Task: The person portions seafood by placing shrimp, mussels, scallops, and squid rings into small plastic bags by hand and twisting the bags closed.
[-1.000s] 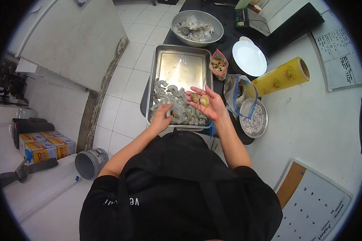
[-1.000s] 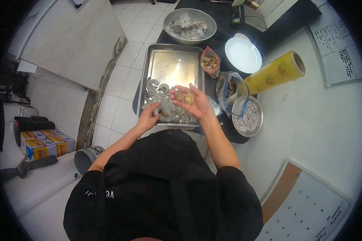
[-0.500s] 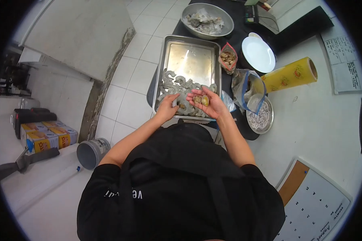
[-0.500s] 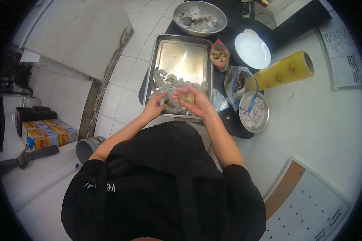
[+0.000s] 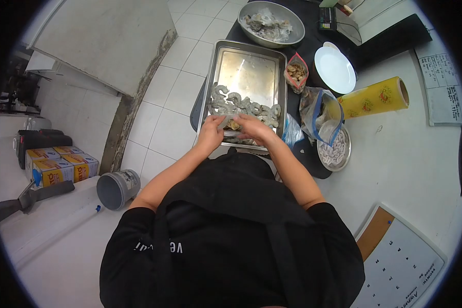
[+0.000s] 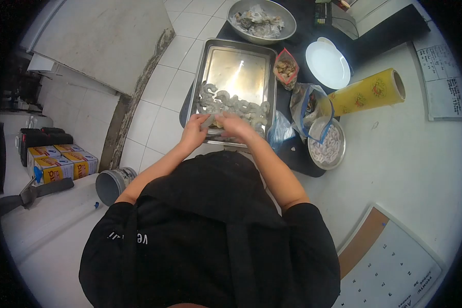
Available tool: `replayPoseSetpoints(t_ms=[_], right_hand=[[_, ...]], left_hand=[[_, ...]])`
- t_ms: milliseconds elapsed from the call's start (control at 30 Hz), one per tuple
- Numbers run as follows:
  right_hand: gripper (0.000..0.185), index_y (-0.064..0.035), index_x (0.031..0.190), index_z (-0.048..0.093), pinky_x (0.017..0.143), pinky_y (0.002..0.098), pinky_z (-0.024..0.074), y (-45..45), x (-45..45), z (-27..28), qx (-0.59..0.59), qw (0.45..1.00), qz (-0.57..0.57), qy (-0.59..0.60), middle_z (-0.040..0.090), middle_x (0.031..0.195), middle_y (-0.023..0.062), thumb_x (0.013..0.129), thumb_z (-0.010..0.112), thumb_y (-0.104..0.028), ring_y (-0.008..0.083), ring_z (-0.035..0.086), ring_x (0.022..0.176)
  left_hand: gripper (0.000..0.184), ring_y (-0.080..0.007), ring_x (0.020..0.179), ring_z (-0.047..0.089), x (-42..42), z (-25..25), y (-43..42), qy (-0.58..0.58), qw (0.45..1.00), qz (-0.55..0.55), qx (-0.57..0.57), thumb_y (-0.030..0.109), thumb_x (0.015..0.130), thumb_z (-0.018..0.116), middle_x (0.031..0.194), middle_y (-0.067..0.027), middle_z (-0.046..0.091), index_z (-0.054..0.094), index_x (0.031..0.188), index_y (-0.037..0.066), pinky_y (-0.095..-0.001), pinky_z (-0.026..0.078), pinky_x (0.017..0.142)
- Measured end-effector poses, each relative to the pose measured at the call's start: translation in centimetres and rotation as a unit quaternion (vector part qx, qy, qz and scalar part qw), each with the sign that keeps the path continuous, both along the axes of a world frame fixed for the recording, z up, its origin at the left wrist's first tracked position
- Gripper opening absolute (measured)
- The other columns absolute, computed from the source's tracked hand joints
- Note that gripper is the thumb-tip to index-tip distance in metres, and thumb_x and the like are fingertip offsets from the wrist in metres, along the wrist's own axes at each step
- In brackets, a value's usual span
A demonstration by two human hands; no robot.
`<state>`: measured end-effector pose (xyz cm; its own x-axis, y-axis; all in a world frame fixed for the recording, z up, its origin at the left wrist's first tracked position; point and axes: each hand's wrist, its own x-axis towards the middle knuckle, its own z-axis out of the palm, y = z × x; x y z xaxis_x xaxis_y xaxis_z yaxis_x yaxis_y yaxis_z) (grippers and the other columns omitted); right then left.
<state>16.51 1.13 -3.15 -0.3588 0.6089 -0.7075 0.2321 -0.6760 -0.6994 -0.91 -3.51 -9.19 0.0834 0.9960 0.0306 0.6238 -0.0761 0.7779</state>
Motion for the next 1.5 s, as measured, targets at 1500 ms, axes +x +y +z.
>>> replayPoseSetpoints(t_ms=[1500], right_hand=[[0.02,0.0004,0.097,0.064,0.079,0.0422,0.0483,14.1,1.7,-12.5,0.469,0.802,0.198,-0.312,0.065,0.094,0.0215,0.082,0.058,-0.012,0.0371,0.062,0.087]], left_hand=[[0.035,-0.0222,0.068,0.058,-1.6,-0.6,-2.9,-0.015,0.999,0.033,-0.029,0.004,0.076,0.062,0.112,-0.016,0.054,0.062,0.111,0.0,-0.0333,0.049,0.067]])
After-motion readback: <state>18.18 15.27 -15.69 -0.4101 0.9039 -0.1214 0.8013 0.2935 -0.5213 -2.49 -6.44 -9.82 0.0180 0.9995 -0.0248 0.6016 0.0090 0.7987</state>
